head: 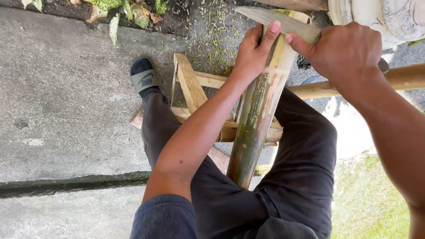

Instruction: Scraping the outer layer of a bamboo pole with a knife.

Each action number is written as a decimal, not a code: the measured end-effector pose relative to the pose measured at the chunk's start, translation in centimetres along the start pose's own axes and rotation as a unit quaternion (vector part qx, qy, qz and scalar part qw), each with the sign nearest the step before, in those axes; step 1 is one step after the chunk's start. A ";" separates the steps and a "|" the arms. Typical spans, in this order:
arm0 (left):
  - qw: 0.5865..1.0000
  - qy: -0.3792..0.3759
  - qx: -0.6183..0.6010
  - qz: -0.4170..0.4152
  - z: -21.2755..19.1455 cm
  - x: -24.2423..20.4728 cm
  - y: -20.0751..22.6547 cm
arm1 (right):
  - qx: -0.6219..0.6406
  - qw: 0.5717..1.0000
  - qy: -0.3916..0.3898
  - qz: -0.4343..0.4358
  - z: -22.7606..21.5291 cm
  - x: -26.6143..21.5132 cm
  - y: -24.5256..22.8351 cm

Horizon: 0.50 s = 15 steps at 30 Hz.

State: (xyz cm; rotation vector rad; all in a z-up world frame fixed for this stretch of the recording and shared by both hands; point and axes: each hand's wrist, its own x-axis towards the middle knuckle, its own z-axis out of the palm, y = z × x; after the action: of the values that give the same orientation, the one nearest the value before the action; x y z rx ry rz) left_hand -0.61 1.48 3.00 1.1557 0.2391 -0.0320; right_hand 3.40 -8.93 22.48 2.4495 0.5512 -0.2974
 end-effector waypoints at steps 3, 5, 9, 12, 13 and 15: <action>1.000 -0.007 0.006 -0.025 0.2 1.2 0.3 | 0.017 0.993 -0.108 0.052 -1.3 2.0 -0.3; 0.999 -0.007 -0.037 -0.036 0.5 1.8 0.2 | 0.045 0.997 -0.050 0.030 -0.3 2.3 0.5; 0.993 -0.022 -0.113 -0.017 0.1 0.7 1.9 | 0.086 0.994 -0.048 0.036 -1.5 1.0 -0.4; 0.997 -0.062 -0.045 -0.024 -1.0 -2.0 1.2 | 0.059 0.998 -0.013 0.000 1.7 -1.6 -0.1; 0.997 -0.062 -0.042 -0.023 -1.3 -2.1 1.2 | 0.061 0.998 -0.011 0.000 1.4 -1.5 -0.3; 0.994 -0.075 -0.064 -0.038 -1.6 -2.7 1.2 | 0.084 0.994 -0.057 0.033 1.1 -1.8 -0.8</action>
State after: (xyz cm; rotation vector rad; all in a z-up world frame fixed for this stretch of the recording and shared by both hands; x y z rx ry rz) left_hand -3.32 3.10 4.01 1.0110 0.1495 -0.1689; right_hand 1.31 -9.59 21.78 2.5876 0.4092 -0.4691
